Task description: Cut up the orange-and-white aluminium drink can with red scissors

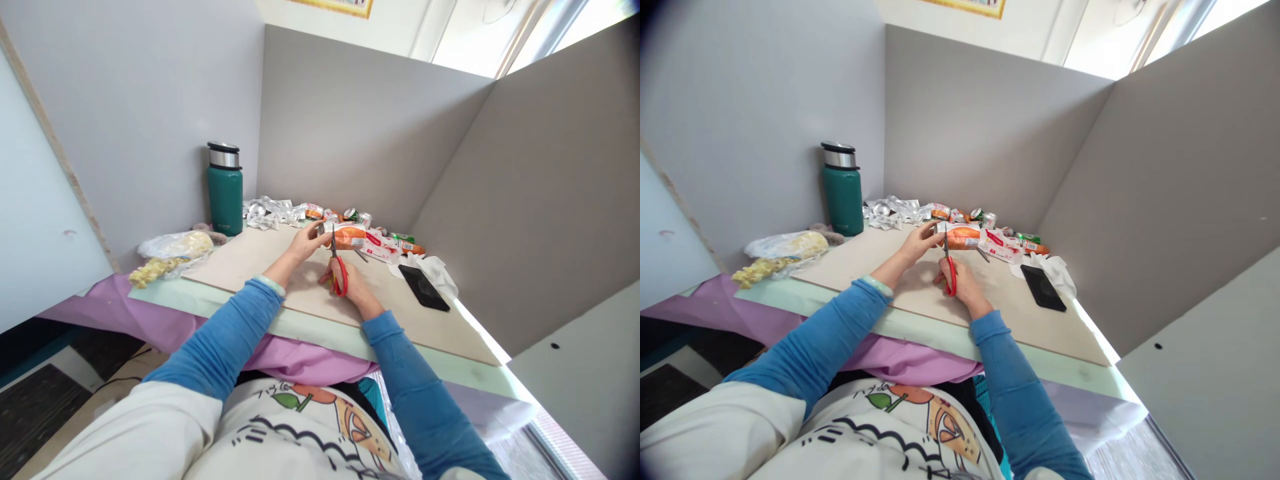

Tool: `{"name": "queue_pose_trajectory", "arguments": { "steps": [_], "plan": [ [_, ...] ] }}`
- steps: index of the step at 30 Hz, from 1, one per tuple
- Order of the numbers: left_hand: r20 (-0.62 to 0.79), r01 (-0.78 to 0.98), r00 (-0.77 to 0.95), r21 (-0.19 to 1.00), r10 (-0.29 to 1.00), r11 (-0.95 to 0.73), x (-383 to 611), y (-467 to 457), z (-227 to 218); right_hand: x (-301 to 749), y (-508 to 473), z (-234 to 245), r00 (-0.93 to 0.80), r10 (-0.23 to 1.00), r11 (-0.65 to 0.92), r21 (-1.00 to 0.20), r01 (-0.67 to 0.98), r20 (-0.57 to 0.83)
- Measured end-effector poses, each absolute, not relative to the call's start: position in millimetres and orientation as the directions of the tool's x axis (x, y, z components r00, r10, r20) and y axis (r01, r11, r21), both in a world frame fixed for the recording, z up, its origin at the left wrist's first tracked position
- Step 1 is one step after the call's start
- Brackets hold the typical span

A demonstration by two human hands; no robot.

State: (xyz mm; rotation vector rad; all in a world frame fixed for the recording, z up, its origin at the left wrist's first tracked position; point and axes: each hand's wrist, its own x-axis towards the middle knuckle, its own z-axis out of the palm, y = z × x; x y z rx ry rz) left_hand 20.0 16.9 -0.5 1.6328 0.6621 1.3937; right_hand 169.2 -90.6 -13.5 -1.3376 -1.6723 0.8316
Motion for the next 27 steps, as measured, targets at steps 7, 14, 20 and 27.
{"name": "queue_pose_trajectory", "arguments": {
  "steps": [7, 14, 20, 27],
  "plan": [
    [0.511, -0.135, 0.254, 0.859, 0.821, -0.493, 19.1, 15.6, 0.1, 170.1, -89.2, -15.4, -0.109, 0.975, 0.22, -0.883, 0.415, 0.192],
    [0.503, -0.135, 0.246, 0.864, 0.828, -0.485, 18.9, 14.1, 1.0, 168.4, -91.7, -13.4, -0.102, 0.971, 0.241, -0.867, 0.435, 0.218],
    [0.499, -0.141, 0.252, 0.867, 0.829, -0.478, 19.2, 14.2, 1.4, 167.8, -89.3, -15.4, -0.094, 0.972, 0.233, -0.882, 0.409, 0.213],
    [0.494, -0.132, 0.254, 0.869, 0.831, -0.476, 18.9, 11.6, 2.3, 166.9, -90.4, -14.3, -0.081, 0.979, 0.203, -0.886, 0.416, 0.186]
  ]
}}
